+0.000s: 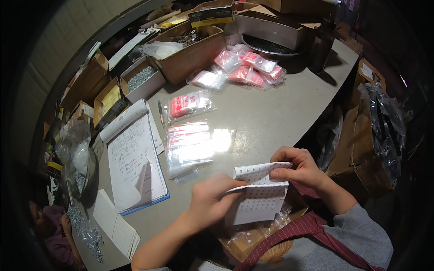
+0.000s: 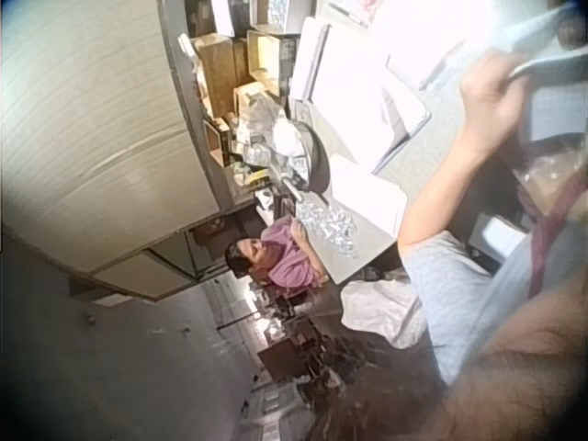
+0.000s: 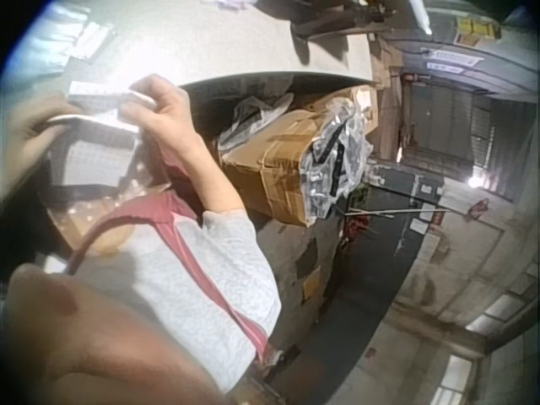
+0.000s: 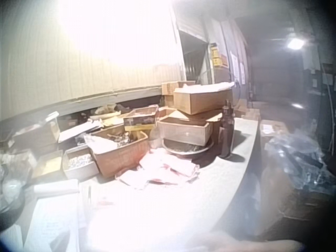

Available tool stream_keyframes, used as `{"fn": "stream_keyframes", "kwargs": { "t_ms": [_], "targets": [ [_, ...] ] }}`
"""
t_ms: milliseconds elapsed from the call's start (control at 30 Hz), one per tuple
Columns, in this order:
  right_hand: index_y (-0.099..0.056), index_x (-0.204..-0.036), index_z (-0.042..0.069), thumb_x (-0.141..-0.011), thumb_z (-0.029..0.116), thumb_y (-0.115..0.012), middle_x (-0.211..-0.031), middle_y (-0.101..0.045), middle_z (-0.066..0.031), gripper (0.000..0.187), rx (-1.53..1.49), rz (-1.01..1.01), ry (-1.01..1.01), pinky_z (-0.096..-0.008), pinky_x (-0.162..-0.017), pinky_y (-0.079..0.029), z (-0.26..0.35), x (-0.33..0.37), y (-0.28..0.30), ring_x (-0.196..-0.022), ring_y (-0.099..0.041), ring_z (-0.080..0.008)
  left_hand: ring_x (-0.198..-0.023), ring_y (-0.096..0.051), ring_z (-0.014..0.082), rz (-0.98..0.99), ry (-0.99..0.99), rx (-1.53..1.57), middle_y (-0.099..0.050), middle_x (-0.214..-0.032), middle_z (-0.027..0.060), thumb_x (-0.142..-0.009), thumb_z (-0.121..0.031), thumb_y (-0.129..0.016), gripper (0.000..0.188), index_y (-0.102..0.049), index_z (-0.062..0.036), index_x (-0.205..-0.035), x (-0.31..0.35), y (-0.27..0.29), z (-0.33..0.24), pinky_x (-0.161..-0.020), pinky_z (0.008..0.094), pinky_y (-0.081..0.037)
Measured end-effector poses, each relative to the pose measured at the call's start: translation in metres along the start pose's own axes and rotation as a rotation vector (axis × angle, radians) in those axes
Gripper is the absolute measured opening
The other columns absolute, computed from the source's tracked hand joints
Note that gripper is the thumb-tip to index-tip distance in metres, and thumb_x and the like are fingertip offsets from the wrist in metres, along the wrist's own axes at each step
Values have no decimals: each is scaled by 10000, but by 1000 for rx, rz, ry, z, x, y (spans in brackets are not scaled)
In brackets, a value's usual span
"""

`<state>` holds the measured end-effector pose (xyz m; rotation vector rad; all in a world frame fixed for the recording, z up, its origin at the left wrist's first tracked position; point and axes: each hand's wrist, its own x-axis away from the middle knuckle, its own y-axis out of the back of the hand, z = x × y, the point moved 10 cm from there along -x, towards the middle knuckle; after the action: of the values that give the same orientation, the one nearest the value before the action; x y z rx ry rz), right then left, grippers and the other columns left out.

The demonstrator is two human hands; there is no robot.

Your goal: The person picks small white beads from a sheet and places them into clear plastic bags on a cluttered work table. The person repeatedly transfers beads into bags and sets them aside.

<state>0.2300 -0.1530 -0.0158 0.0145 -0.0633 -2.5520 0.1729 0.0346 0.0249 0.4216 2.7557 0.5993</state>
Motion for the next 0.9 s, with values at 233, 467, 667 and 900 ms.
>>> {"fn": "stream_keyframes", "kwargs": {
  "t_ms": [233,467,667,900],
  "targets": [
    [-743,-963,6,-876,122,-794,-817,-716,-5,154,-13,74,-27,-218,-695,-482,1,1,-13,-785,-631,-47,-910,-706,218,-42,-85,17,-746,-1019,141,-803,45,-697,250,-763,15,-1042,-1,2,-2,-794,307,-541],
    [-745,-965,-17,-880,102,-788,-816,-721,-11,153,-107,98,-98,-213,-693,-481,-9,3,-14,-765,-631,-44,-906,-736,249,18,93,85,-758,-1050,150,-834,-29,-768,225,-770,-24,-1059,-1,1,8,-808,331,-569],
    [-749,-975,-12,-898,113,-770,-826,-715,-17,148,-42,154,-17,-219,-678,-491,-4,1,-19,-774,-642,-58,-1005,-738,246,4,54,190,-752,-1121,163,-842,-8,-757,238,-765,-14,-1079,-3,-3,3,-861,302,-566],
    [-744,-990,-16,-937,162,-740,-828,-705,-7,186,-100,83,-104,-228,-672,-495,-14,-1,-17,-754,-626,-62,-958,-732,235,-76,57,219,-752,-1112,164,-865,-5,-743,235,-761,-7,-1099,-2,6,8,-852,303,-562]
  ]
}}
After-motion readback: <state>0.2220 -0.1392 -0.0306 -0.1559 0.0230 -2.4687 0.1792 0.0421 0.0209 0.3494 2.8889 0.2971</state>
